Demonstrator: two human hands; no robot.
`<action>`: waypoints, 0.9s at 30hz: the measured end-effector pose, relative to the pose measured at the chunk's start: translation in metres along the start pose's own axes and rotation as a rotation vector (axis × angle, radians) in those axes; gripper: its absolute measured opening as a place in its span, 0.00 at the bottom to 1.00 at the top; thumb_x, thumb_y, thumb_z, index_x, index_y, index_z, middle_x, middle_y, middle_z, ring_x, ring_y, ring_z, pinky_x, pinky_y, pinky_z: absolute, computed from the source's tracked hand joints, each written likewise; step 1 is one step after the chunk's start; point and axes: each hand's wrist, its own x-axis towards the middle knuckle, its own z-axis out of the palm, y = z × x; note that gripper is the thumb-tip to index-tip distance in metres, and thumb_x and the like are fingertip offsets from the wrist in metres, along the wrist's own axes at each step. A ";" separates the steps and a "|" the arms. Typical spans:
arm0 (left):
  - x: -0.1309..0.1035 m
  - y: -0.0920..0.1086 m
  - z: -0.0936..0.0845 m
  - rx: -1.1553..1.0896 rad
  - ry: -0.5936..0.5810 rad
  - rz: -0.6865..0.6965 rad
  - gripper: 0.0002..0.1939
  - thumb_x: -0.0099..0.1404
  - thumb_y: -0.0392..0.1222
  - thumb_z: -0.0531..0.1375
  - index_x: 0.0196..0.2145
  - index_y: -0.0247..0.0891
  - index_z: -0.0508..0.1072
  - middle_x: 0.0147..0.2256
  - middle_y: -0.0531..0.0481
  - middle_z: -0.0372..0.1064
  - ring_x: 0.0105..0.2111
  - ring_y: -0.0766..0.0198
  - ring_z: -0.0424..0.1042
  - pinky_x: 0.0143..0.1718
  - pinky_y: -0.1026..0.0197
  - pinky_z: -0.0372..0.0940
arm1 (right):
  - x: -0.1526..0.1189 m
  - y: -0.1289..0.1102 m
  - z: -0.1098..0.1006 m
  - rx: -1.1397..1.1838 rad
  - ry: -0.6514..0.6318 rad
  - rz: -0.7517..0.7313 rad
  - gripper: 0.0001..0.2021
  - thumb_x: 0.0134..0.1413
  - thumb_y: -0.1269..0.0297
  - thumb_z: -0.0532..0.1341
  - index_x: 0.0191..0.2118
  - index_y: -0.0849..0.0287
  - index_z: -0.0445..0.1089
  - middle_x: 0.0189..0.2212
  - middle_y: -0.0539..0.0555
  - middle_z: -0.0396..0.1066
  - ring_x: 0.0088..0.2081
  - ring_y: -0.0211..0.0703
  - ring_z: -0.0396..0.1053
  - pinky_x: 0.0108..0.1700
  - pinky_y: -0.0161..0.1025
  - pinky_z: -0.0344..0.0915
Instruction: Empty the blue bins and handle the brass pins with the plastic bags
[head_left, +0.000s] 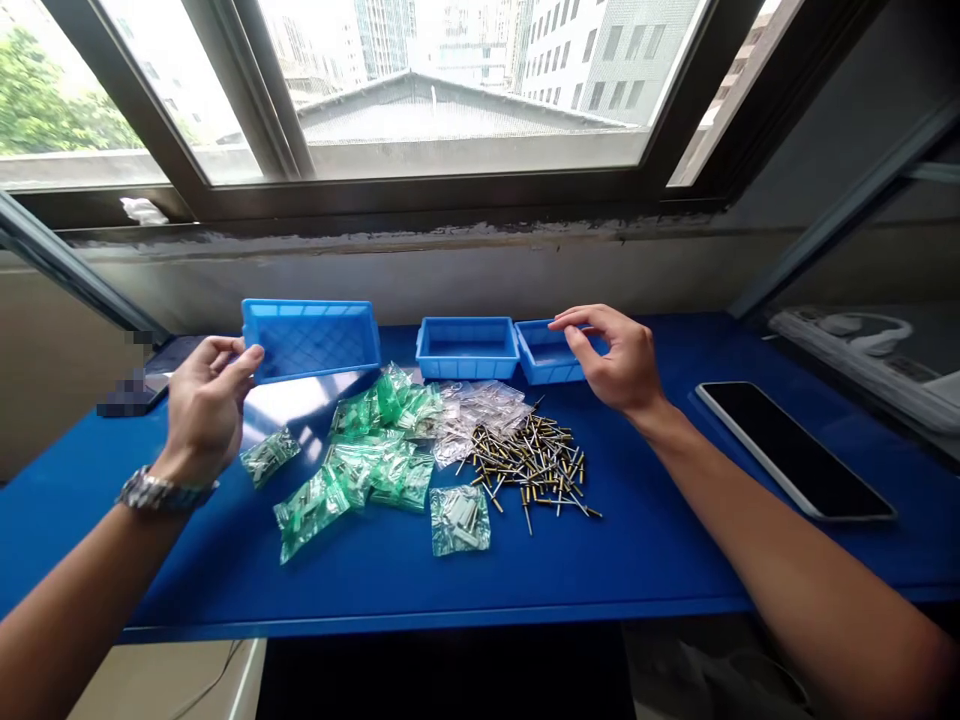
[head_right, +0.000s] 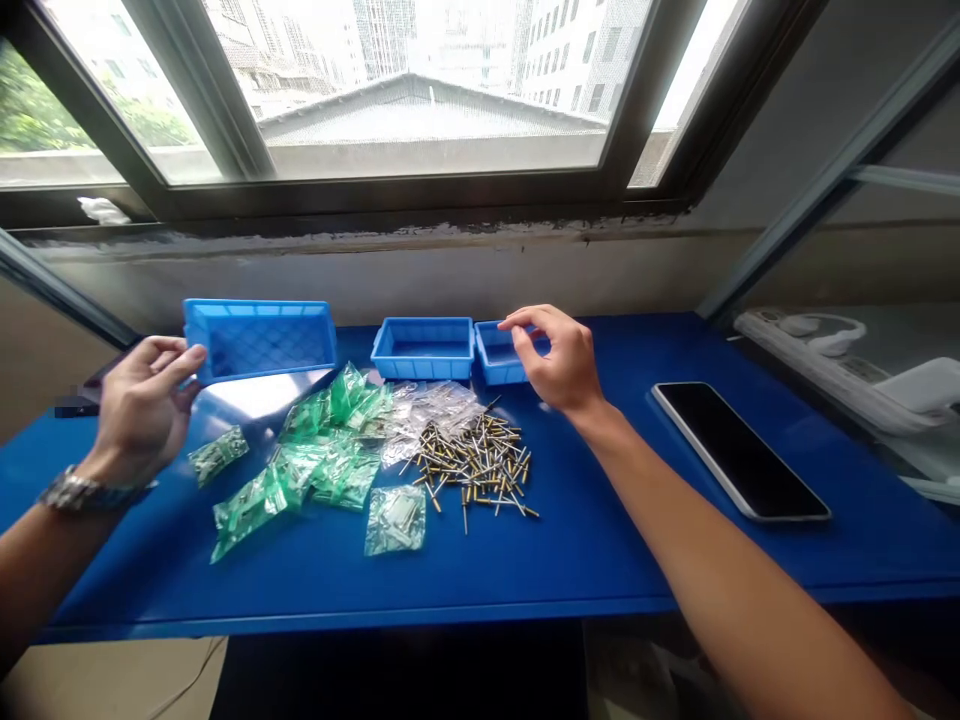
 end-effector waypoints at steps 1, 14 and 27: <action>0.013 -0.003 0.003 -0.038 -0.036 -0.075 0.13 0.63 0.47 0.64 0.35 0.37 0.65 0.33 0.55 0.65 0.31 0.70 0.66 0.33 0.65 0.68 | 0.000 0.001 0.000 -0.001 0.001 0.003 0.09 0.63 0.68 0.60 0.40 0.53 0.79 0.42 0.54 0.80 0.46 0.50 0.78 0.44 0.45 0.74; 0.077 -0.020 0.036 0.435 -0.485 -0.054 0.18 0.60 0.58 0.61 0.31 0.38 0.71 0.29 0.50 0.65 0.30 0.60 0.68 0.32 0.60 0.67 | 0.001 0.007 0.000 -0.046 -0.040 0.033 0.09 0.63 0.67 0.60 0.41 0.54 0.79 0.44 0.55 0.79 0.47 0.51 0.77 0.45 0.46 0.73; 0.074 -0.024 0.020 0.634 -0.592 0.026 0.18 0.62 0.58 0.56 0.28 0.40 0.67 0.28 0.51 0.66 0.30 0.56 0.73 0.33 0.59 0.65 | -0.001 0.024 0.003 -0.250 -0.377 -0.004 0.14 0.68 0.56 0.59 0.39 0.55 0.81 0.41 0.55 0.82 0.45 0.55 0.78 0.55 0.56 0.68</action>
